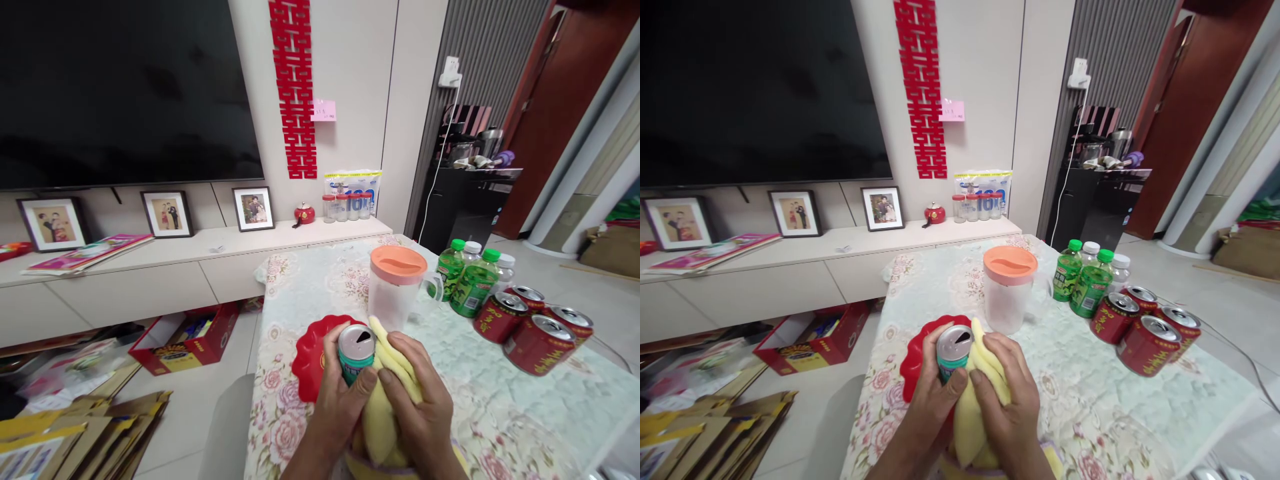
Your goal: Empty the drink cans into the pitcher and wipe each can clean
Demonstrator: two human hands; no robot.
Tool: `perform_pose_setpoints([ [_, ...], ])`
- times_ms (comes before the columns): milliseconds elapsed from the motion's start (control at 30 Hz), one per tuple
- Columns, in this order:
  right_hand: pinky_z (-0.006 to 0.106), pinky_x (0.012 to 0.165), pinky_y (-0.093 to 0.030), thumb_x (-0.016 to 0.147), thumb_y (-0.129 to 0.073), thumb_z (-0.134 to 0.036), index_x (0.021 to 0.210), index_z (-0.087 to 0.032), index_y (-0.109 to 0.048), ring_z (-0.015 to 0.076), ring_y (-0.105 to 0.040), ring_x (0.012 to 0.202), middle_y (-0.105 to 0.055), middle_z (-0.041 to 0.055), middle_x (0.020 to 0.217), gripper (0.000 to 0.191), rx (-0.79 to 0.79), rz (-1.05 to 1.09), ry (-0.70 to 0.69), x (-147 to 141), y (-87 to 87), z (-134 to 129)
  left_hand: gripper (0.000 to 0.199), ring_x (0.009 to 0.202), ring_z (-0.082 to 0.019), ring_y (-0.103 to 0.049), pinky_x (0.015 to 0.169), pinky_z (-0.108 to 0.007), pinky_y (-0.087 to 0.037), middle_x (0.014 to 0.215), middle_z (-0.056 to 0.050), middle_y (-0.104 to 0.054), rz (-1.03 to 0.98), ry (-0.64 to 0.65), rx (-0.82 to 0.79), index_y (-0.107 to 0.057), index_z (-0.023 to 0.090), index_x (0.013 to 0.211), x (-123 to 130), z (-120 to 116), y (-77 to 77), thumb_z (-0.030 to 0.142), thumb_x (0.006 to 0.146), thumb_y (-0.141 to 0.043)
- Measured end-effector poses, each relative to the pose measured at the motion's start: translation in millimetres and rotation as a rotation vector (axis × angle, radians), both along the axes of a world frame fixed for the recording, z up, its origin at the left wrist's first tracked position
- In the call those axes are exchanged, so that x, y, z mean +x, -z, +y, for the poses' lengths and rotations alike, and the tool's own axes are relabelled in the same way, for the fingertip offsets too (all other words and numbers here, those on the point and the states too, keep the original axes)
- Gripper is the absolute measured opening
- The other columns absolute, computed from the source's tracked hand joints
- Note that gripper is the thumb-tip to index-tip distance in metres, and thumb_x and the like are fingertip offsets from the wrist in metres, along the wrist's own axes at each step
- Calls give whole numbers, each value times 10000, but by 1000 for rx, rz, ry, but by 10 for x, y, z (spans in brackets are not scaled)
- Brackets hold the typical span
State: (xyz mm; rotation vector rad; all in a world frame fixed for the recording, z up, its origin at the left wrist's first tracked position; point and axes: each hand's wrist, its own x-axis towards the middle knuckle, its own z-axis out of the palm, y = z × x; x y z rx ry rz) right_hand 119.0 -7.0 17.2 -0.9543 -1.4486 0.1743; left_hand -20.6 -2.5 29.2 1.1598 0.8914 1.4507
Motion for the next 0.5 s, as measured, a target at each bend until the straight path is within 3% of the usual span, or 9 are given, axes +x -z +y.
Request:
perform_pose_setpoints([
  [133,368,1003,-557,910,-668,-207,1276,-293,-684,243,-662,1200,-705,72,1286,377,-28,32,-43,40,-26,-20,657,1231,-323,-647,1039,-451,-524,1345,-118,-653,40,89,-26,-419,274,1402,-8,-41,58,469,863,-740],
  [233,379,990,-554,897,-694,-329,1179,-279,-746,269,-695,1132,-751,67,1225,291,-210,191,-121,57,-64,-7,671,1256,-319,-629,1068,-453,-507,1374,-118,-626,47,103,-33,-403,272,1401,-1,-67,72,479,859,-740],
  [367,369,902,-567,874,-706,-481,1137,-228,-765,292,-720,1028,-781,91,1149,370,-541,491,-337,47,-103,40,649,1235,-326,-638,1052,-450,-522,1358,-117,-633,81,59,-14,-470,267,1367,2,-117,34,468,826,-768],
  [500,339,825,-556,857,-730,-508,1120,-204,-766,265,-714,940,-796,85,1073,403,-675,660,-495,2,-96,102,679,1242,-335,-634,1065,-471,-514,1375,-129,-616,100,-5,12,-466,263,1400,-4,-132,7,477,828,-765],
])
